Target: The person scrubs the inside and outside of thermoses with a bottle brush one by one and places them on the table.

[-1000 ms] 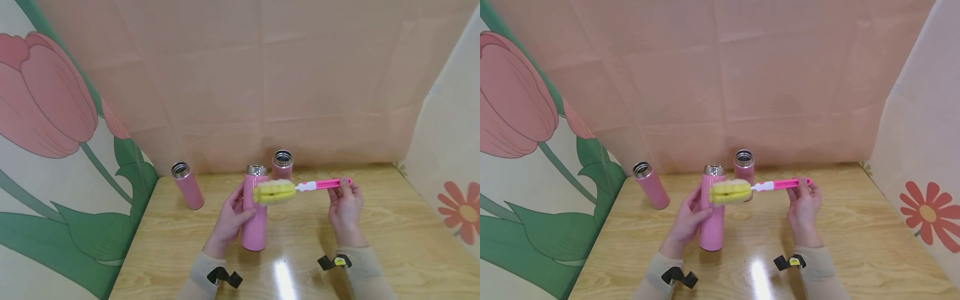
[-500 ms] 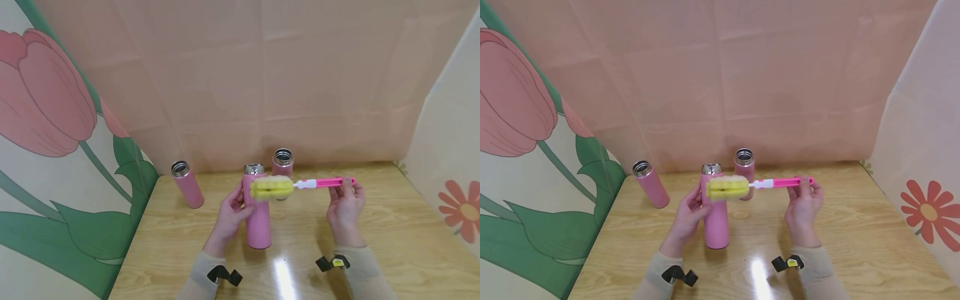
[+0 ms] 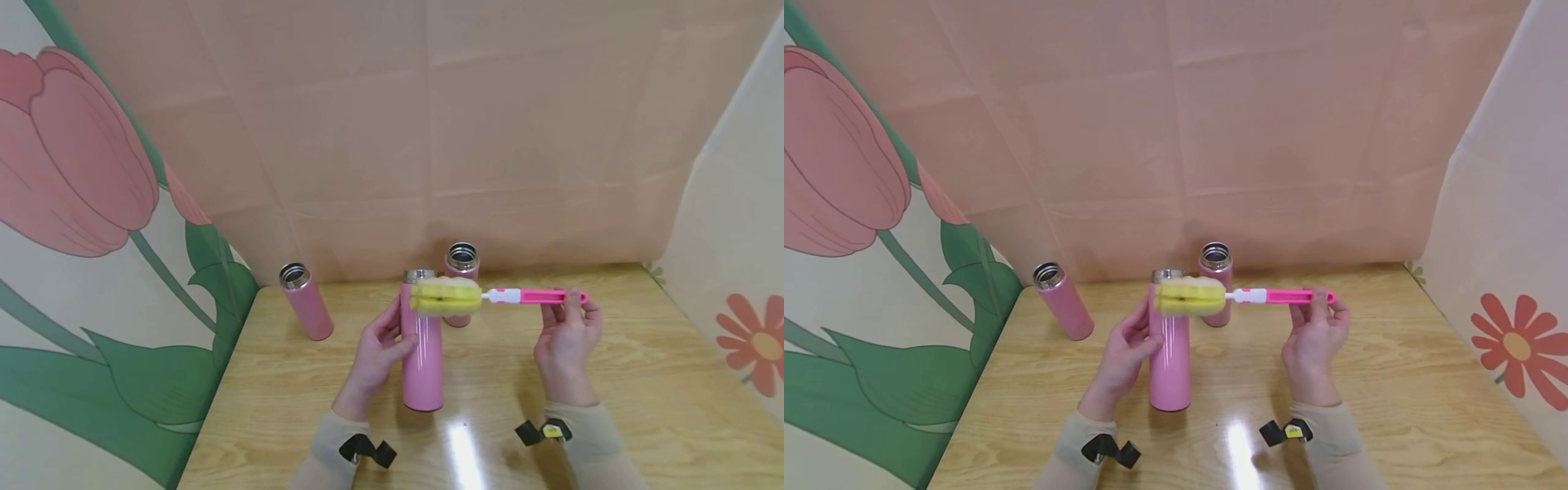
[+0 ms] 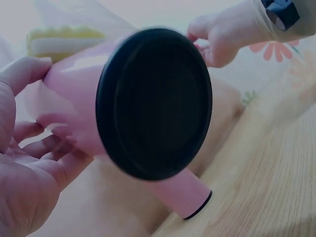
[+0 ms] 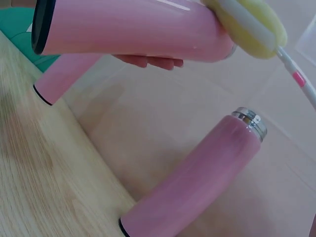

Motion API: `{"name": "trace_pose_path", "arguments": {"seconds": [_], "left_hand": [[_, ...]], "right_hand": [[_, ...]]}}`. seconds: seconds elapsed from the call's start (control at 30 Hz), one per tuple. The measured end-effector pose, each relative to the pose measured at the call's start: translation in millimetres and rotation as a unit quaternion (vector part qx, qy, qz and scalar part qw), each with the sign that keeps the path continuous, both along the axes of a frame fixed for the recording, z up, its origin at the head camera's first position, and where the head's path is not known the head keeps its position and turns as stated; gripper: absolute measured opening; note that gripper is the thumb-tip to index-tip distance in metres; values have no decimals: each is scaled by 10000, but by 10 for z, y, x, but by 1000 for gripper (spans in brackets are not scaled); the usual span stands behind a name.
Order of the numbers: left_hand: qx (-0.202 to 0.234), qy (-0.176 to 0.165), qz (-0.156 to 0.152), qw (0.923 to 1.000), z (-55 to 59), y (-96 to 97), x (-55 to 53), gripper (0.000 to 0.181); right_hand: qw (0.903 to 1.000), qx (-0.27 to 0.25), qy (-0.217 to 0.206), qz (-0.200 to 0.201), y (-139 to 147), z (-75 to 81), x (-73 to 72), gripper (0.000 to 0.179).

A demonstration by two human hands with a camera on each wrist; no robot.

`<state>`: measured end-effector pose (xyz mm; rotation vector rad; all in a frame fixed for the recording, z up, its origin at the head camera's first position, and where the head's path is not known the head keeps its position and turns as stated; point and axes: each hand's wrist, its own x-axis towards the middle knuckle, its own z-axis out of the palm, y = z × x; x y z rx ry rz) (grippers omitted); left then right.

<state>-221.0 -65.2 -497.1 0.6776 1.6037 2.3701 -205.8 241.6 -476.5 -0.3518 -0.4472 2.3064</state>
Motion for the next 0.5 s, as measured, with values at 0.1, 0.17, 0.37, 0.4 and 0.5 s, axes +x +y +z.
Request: {"name": "trace_pose_path", "arguments": {"seconds": [0.1,0.17,0.37,0.4,0.5], "left_hand": [[-11,-37,22,10000,9,3,-4,88],[-29,-70,48,10000,17,6,-2,88],[-71,-101,75,9999,45,17,10,85],[-82,-105,73,9999,48,18,12,84],[-95,-224,28,9997,52,17,19,78]], "right_hand": [[10000,30,-32,32,-1,7,7,29],[9999,31,-61,73,-4,11,11,29],[9995,96,-134,252,-10,14,21,28],[9994,122,-151,289,-7,12,22,27],[9986,156,-206,456,13,4,24,26]]}}
